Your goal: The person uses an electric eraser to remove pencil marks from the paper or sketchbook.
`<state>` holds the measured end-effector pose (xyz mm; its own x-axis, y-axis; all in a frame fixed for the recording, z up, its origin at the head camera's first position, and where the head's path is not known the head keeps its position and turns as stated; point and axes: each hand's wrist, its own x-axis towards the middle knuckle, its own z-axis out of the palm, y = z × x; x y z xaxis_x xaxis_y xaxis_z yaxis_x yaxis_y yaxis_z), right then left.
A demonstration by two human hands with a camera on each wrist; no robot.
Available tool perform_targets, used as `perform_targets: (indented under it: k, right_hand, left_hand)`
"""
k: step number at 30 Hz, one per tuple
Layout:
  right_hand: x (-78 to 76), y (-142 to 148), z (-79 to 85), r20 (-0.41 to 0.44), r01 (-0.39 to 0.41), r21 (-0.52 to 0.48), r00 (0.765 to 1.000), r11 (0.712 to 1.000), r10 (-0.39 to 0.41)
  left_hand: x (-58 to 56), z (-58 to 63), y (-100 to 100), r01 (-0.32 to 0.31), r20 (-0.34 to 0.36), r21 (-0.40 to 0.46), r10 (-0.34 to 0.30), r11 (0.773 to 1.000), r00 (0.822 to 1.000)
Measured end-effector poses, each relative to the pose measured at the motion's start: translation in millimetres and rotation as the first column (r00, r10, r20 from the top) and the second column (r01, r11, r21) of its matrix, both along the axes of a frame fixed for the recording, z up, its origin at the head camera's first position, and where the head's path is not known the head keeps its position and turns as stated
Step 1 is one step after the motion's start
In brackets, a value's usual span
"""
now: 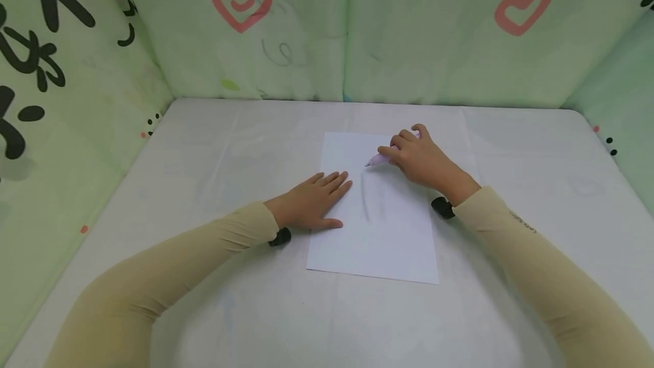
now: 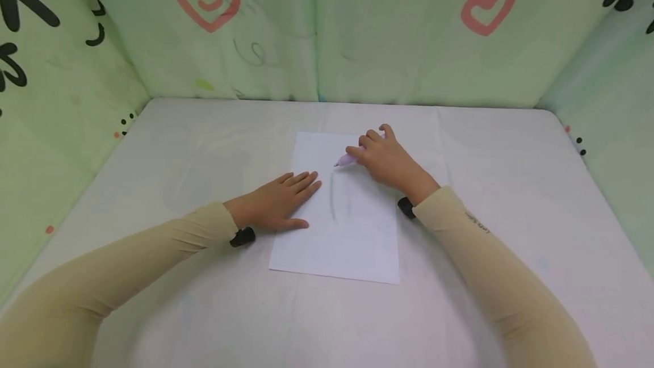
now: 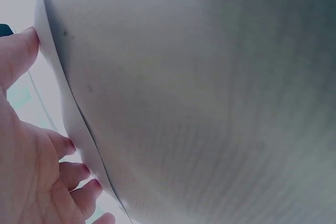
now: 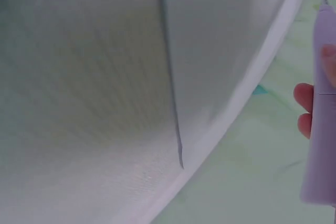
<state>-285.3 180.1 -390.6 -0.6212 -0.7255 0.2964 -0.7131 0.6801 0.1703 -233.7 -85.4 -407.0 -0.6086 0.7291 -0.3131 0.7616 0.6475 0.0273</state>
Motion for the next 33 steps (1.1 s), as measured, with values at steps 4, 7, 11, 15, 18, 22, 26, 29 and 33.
perform_targets:
  k: [4,7,11,15,18,22,26,29,33]
  right_hand:
    - [4.6,-2.9,-0.5,0.029,-0.013,0.014,1.0,1.0,0.013]
    - [6.7,-4.5,-2.5,0.01,-0.048,0.004,0.999,0.999,0.048]
    - [7.3,-5.4,-5.3,-0.026,-0.082,-0.003,0.996,0.997,0.082]
    - [6.5,-5.7,-5.9,-0.045,-0.086,0.0,0.995,0.996,0.085]
    - [5.6,-6.0,-5.1,-0.052,-0.088,0.0,0.995,0.996,0.088]
    - [4.8,-7.0,-4.0,-0.06,-0.089,-0.002,0.994,0.996,0.089]
    - [3.6,-9.1,-4.0,-0.072,-0.086,0.002,0.994,0.996,0.086]
    - [2.7,-10.0,-4.8,-0.094,-0.088,0.007,0.992,0.996,0.088]
    - [2.4,-10.8,-5.9,-0.12,-0.089,0.014,0.989,0.996,0.09]
  left_hand:
    - [1.3,-0.8,1.6,-0.002,0.003,-0.006,0.002,1.0,1.0]
    - [2.7,-1.0,1.3,0.0,0.006,-0.009,0.0,1.0,1.0]
    - [3.9,-0.5,0.2,0.006,0.001,-0.013,-0.006,1.0,1.0]
    - [3.3,0.2,-0.9,0.009,-0.008,-0.014,-0.009,1.0,1.0]
    - [2.9,1.2,-1.5,0.007,-0.007,-0.009,-0.007,1.0,1.0]
    - [2.4,1.9,-2.1,-0.001,-0.001,-0.006,0.001,1.0,1.0]
    - [1.8,1.1,-2.2,-0.006,-0.002,-0.009,0.006,1.0,1.0]
    - [1.5,0.9,-1.6,-0.004,-0.004,-0.007,0.004,1.0,1.0]
    - [2.0,1.8,-0.1,-0.001,-0.002,0.002,0.001,1.0,1.0]
